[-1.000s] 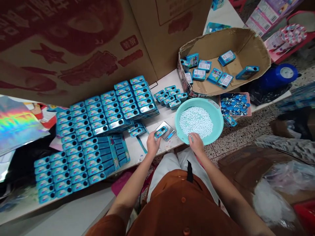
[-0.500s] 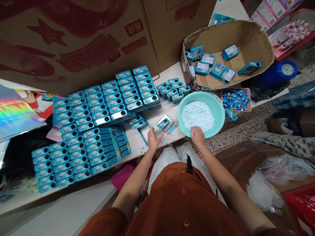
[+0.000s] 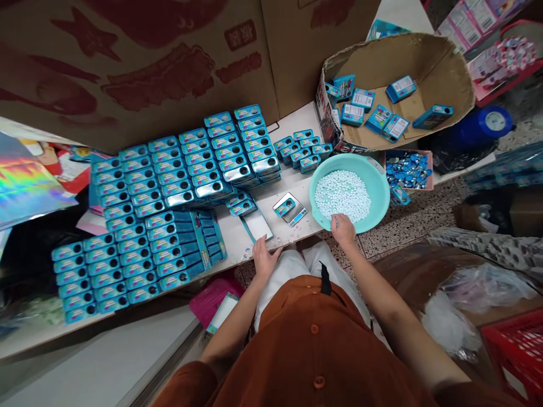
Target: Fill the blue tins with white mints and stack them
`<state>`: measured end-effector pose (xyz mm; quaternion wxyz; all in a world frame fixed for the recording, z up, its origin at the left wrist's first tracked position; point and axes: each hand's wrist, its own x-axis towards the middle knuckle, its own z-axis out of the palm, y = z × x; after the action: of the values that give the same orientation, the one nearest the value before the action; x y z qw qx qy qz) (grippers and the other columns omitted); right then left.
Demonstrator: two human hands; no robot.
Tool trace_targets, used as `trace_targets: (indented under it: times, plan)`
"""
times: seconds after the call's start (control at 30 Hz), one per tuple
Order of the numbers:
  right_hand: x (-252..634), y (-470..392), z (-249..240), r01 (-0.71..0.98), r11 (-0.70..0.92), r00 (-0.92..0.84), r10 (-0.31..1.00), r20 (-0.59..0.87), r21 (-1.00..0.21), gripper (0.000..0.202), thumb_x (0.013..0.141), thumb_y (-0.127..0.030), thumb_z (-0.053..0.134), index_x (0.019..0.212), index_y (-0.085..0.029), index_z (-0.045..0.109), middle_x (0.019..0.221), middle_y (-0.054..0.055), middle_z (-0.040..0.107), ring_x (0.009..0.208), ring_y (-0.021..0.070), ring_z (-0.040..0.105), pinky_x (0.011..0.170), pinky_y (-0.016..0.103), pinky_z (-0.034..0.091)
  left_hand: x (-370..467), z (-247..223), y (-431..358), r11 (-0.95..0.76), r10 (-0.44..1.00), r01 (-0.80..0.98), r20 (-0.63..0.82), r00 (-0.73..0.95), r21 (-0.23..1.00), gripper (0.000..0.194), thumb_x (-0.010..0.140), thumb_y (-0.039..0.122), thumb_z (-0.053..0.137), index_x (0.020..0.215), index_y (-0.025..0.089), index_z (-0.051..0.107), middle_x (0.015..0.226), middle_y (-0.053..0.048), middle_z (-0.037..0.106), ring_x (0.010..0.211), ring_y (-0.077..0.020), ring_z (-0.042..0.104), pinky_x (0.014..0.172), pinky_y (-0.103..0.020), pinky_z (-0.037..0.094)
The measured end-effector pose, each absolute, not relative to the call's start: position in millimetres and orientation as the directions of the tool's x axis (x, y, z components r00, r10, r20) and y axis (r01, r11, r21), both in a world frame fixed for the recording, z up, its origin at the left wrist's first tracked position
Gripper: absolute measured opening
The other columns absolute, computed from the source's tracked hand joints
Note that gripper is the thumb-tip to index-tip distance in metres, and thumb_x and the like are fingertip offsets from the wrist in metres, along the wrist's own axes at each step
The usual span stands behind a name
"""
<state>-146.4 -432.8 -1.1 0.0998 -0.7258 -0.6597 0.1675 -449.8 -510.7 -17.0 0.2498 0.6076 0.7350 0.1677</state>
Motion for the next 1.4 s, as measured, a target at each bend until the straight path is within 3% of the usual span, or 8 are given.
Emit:
trace_targets:
  times: [0.6, 0.8, 0.93, 1.07, 1.23, 1.4]
  plan:
    - [-149.4, -434.2, 0.7, 0.928, -0.148, 0.112, 0.986, -0.123, -0.342, 0.033, 0.093, -0.026, 0.035, 0.081, -0.018, 0.065, 0.081, 0.009, 0.063, 0.079, 0.0204, 0.053, 0.07, 0.029, 0.036, -447.2, -18.6, -487.0, 0.179, 0.984, 0.789, -0.113, -0.139, 0.588, 0.062, 0.077, 0.043, 0.066, 0.127, 0.015, 0.042, 0.119, -0.016, 0.054, 0.118, -0.0315, 0.049, 0.101, -0.049, 0.039]
    - [-136.7, -419.1, -12.5, 0.878, -0.159, 0.075, 0.977, -0.198, -0.451, 0.029, 0.089, -0.033, 0.045, 0.104, -0.016, 0.063, 0.103, 0.012, 0.064, 0.098, 0.0246, 0.055, 0.082, 0.034, 0.042, -437.0, -10.5, -444.6, 0.131, 0.989, 0.783, -0.027, -0.144, 0.609, 0.065, 0.077, 0.046, 0.065, 0.128, 0.014, 0.041, 0.122, -0.017, 0.054, 0.119, -0.031, 0.048, 0.103, -0.047, 0.038]
    - [-130.7, -392.2, -34.4, 0.906, -0.126, 0.027, 0.97, -0.241, -0.405, 0.039, 0.081, -0.041, 0.059, 0.11, -0.014, 0.06, 0.112, 0.015, 0.06, 0.106, 0.0283, 0.051, 0.09, 0.039, 0.041, -439.1, -4.7, -445.6, 0.139, 0.989, 0.778, -0.042, -0.144, 0.613, 0.062, 0.078, 0.046, 0.064, 0.127, 0.016, 0.042, 0.121, -0.016, 0.054, 0.119, -0.0309, 0.048, 0.103, -0.048, 0.038]
    - [-139.0, -373.8, -51.8, 0.911, -0.106, -0.042, 0.937, -0.345, -0.399, 0.03, 0.084, -0.039, 0.059, 0.104, -0.017, 0.06, 0.103, 0.012, 0.062, 0.097, 0.0242, 0.054, 0.085, 0.034, 0.041, -443.9, -4.6, -468.6, 0.158, 0.986, 0.774, -0.06, -0.154, 0.614, 0.058, 0.08, 0.047, 0.061, 0.127, 0.018, 0.043, 0.12, -0.015, 0.055, 0.119, -0.0303, 0.049, 0.102, -0.048, 0.039]
    - [-143.1, -369.6, -58.3, 0.857, -0.204, -0.085, 0.849, -0.521, -0.473, 0.024, 0.092, -0.04, 0.046, 0.089, -0.021, 0.06, 0.088, 0.006, 0.065, 0.079, 0.0181, 0.057, 0.067, 0.026, 0.038, -449.2, -6.6, -498.0, 0.219, 0.975, 0.763, -0.097, -0.202, 0.608, 0.054, 0.082, 0.046, 0.059, 0.126, 0.019, 0.044, 0.119, -0.014, 0.056, 0.116, -0.0298, 0.05, 0.1, -0.048, 0.041]
    - [-139.3, -364.3, -50.0, 0.773, -0.288, 0.006, 0.895, -0.447, -0.566, 0.041, 0.091, -0.048, 0.043, 0.062, -0.021, 0.053, 0.064, 0.003, 0.058, 0.066, 0.0164, 0.053, 0.061, 0.026, 0.034, -455.2, -4.5, -512.2, 0.264, 0.962, 0.751, -0.113, -0.247, 0.605, 0.052, 0.083, 0.044, 0.059, 0.127, 0.02, 0.044, 0.119, -0.013, 0.056, 0.114, -0.0288, 0.051, 0.1, -0.047, 0.04]
